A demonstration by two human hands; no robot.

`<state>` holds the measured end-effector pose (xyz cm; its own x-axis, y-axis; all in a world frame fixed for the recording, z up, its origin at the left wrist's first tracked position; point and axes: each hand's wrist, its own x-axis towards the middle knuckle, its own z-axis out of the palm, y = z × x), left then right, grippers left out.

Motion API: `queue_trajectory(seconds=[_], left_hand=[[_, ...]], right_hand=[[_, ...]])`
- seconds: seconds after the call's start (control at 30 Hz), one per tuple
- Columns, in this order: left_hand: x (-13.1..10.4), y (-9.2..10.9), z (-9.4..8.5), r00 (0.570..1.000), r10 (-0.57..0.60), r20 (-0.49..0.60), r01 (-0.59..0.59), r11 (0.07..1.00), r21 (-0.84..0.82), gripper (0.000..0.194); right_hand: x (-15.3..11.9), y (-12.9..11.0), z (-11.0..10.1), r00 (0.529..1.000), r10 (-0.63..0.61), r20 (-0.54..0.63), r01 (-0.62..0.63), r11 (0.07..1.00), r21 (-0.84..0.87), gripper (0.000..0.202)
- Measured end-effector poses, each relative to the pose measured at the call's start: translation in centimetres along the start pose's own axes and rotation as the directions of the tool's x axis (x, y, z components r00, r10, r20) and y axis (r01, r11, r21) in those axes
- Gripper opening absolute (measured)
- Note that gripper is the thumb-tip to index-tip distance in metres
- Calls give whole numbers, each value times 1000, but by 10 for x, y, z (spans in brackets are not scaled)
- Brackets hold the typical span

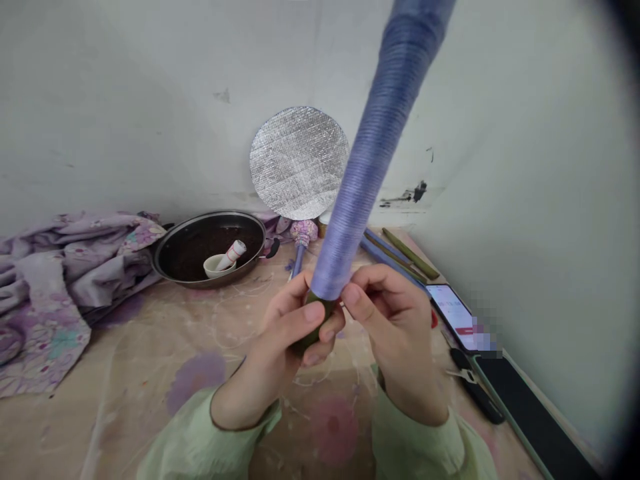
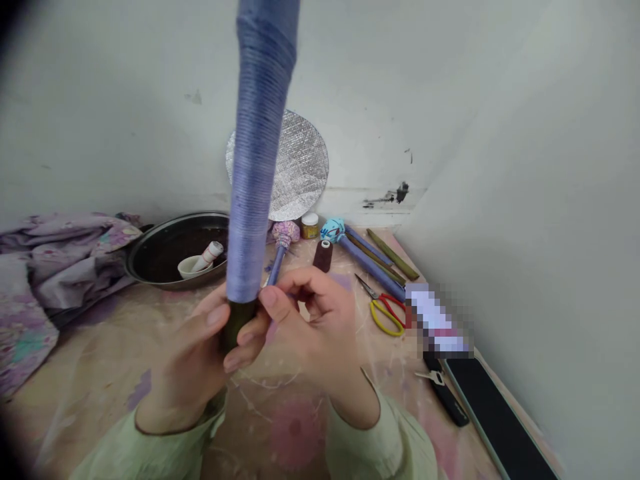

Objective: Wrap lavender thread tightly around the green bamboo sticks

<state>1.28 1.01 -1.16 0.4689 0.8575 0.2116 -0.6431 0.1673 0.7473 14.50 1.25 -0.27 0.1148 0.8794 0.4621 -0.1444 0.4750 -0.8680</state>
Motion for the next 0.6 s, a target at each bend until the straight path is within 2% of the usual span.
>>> queue_trajectory(seconds=[0.17,0.37,0.6], left_hand=[[1,-1,-2,1000,-2,16,2,1000,-3,25],[-1,-5,-8,988,-18,152,34,994,-107,31],[-3,-6,-8,976,-28,218,59,988,-139,29]], right_hand=[[-2,0,1,999,-29,13,30,999,-42,14],[-4,-1,1,998,-30,59,32,999,-32,15],[-4,-2,1,997,-37,70,37,999,2,16]])
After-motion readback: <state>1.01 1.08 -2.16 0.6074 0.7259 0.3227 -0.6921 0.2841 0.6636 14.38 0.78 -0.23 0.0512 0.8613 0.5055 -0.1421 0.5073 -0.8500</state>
